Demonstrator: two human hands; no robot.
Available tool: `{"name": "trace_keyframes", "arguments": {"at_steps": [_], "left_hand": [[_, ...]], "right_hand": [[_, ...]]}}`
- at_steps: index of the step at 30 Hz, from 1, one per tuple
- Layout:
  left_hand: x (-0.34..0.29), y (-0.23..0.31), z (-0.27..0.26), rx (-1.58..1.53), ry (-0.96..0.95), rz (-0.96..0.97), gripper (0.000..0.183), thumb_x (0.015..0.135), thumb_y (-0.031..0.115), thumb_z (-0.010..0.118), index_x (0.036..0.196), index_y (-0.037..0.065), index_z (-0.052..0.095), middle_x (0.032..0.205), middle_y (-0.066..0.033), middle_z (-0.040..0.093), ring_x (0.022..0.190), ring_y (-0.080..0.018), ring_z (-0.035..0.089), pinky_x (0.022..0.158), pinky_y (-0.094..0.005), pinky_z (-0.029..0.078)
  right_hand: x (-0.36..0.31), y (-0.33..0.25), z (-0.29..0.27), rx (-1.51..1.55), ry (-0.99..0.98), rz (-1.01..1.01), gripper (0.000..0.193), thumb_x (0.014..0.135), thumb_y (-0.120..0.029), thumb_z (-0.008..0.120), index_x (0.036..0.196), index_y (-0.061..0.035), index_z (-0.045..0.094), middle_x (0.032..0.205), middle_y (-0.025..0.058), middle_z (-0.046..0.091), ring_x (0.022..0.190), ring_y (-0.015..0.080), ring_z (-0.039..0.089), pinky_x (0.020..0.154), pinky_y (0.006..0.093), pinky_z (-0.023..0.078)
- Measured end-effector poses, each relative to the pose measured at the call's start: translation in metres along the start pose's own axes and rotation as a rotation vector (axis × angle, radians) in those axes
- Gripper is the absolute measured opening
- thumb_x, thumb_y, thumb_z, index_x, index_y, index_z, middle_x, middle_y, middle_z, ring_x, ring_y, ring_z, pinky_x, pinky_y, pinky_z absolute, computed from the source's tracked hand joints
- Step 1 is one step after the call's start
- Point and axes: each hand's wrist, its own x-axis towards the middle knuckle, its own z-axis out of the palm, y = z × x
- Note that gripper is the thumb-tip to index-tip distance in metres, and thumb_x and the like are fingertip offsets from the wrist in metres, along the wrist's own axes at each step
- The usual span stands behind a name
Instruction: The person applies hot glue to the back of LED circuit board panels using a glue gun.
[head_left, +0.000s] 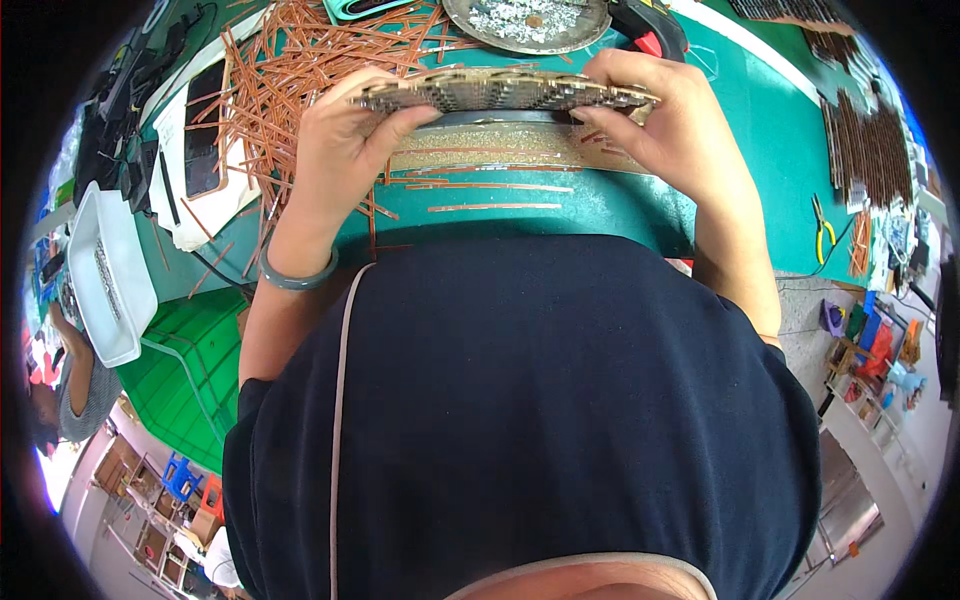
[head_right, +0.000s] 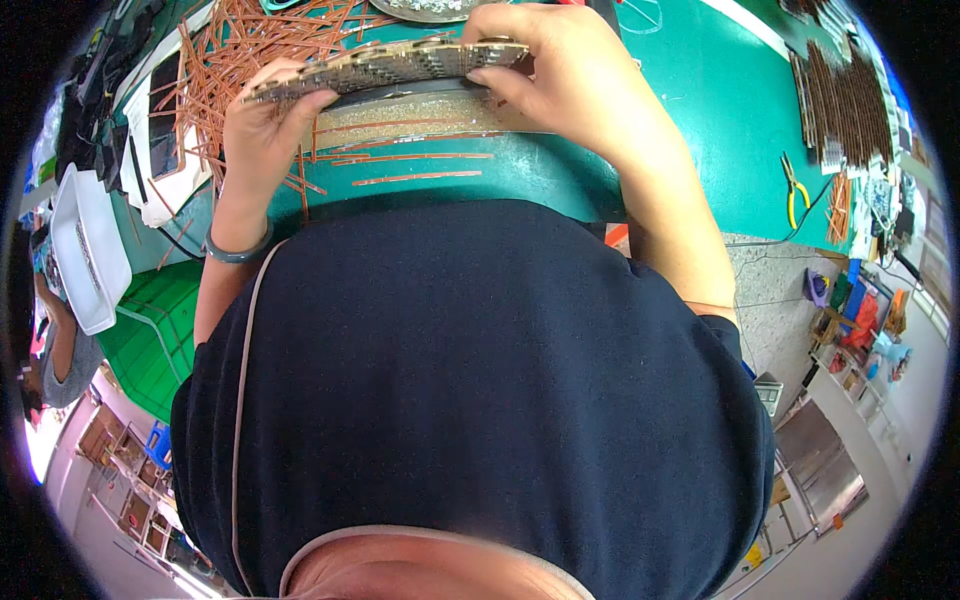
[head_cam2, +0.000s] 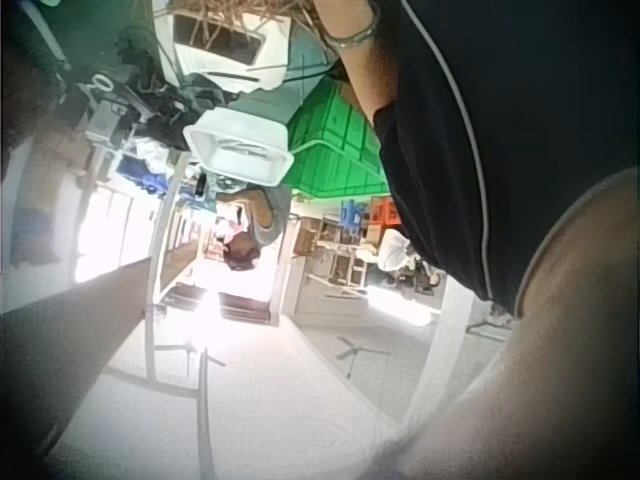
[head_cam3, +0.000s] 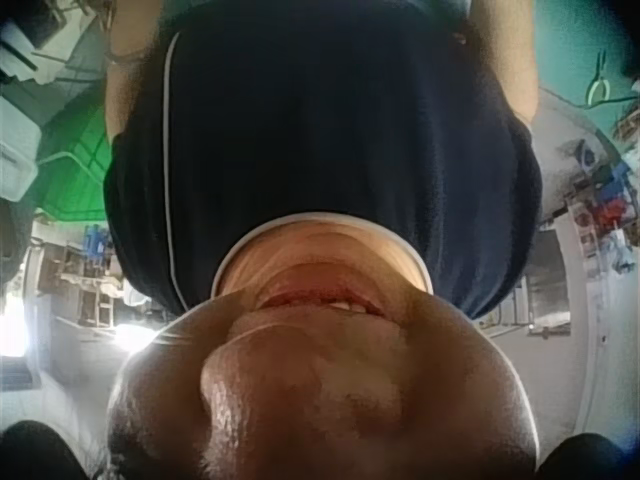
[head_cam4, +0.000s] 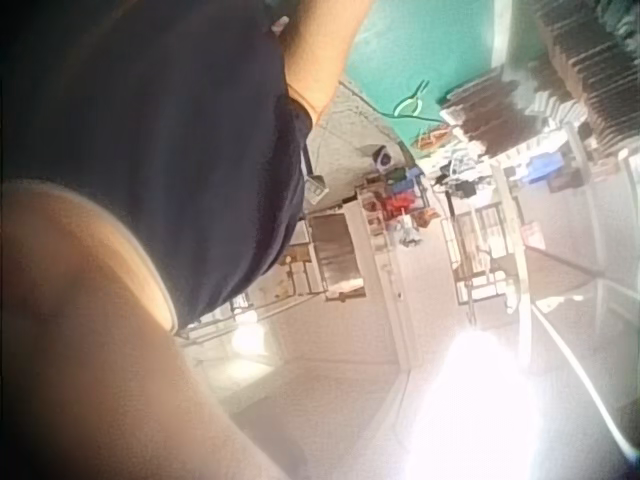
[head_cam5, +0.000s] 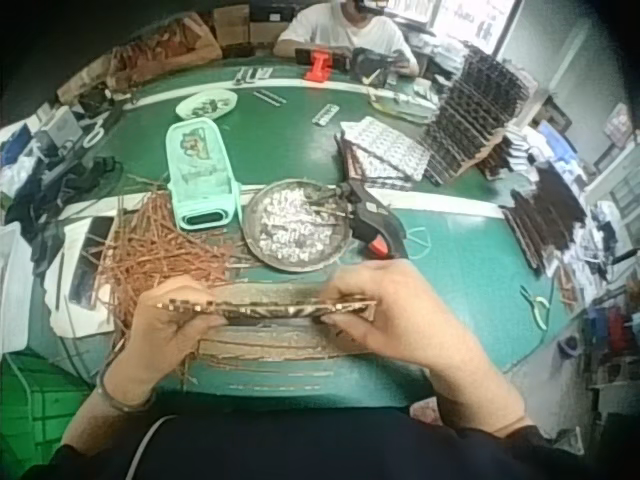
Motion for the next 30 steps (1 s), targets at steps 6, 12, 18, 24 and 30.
{"name": "trace_keyframes", "arguments": {"at_steps": [6, 12, 18, 24, 30], "left_hand": [[0.019, -0.001, 0.011, -0.131, 0.034, -0.341, 0.021, 0.083, 0.019, 0.061, 0.089, -0.001, 0.062, 0.073, -0.001, 0.058, 0.065, -0.0068, 0.047, 0.059, -0.0219, 0.039], [0.004, -0.004, -0.005, -0.666, 0.146, -0.393, 0.033, 0.081, 0.021, 0.063, 0.102, -0.004, 0.057, 0.1, -0.0057, 0.059, 0.089, -0.0104, 0.054, 0.078, -0.0263, 0.044], [0.008, 0.041, 0.012, -0.587, 0.022, -0.237, 0.046, 0.066, 0.02, 0.077, 0.1, -0.004, 0.057, 0.098, -0.0072, 0.061, 0.092, -0.0146, 0.055, 0.08, -0.0283, 0.044], [0.003, 0.006, -0.023, -0.557, -0.043, -0.102, 0.032, 0.069, 0.007, 0.073, 0.095, -0.003, 0.058, 0.086, -0.0068, 0.063, 0.08, -0.0128, 0.059, 0.073, -0.0246, 0.046], [-0.003, 0.006, -0.07, 0.7, 0.222, -0.186, 0.042, 0.066, 0.009, 0.073, 0.103, -0.001, 0.056, 0.1, -0.0136, 0.056, 0.091, -0.0223, 0.056, 0.078, -0.0306, 0.045]], "right_hand": [[0.012, 0.034, 0.009, 0.453, -0.031, 0.429, 0.021, 0.078, -0.012, 0.065, 0.093, -0.0004, 0.057, 0.08, 0.0033, 0.063, 0.066, 0.008, 0.056, 0.054, 0.0202, 0.045], [0.002, 0.026, 0.013, 0.949, 0.058, 0.467, 0.027, 0.079, -0.009, 0.062, 0.103, 0.0006, 0.055, 0.083, 0.0044, 0.063, 0.062, 0.0062, 0.056, 0.053, 0.0182, 0.046], [0.006, 0.003, 0.032, 1.494, -0.038, 0.413, 0.028, 0.08, -0.005, 0.061, 0.104, 0.004, 0.053, 0.088, 0.0106, 0.062, 0.062, 0.011, 0.06, 0.056, 0.0194, 0.05], [0.005, 0.0, 0.038, 1.562, 0.048, 0.427, 0.03, 0.08, -0.005, 0.06, 0.107, 0.0037, 0.051, 0.092, 0.0113, 0.061, 0.068, 0.0134, 0.061, 0.057, 0.0216, 0.052], [-0.009, 0.005, 0.016, 1.214, 0.071, 0.46, 0.034, 0.077, -0.001, 0.062, 0.109, 0.0009, 0.05, 0.087, 0.0063, 0.062, 0.066, 0.0068, 0.058, 0.053, 0.0178, 0.048]]}}
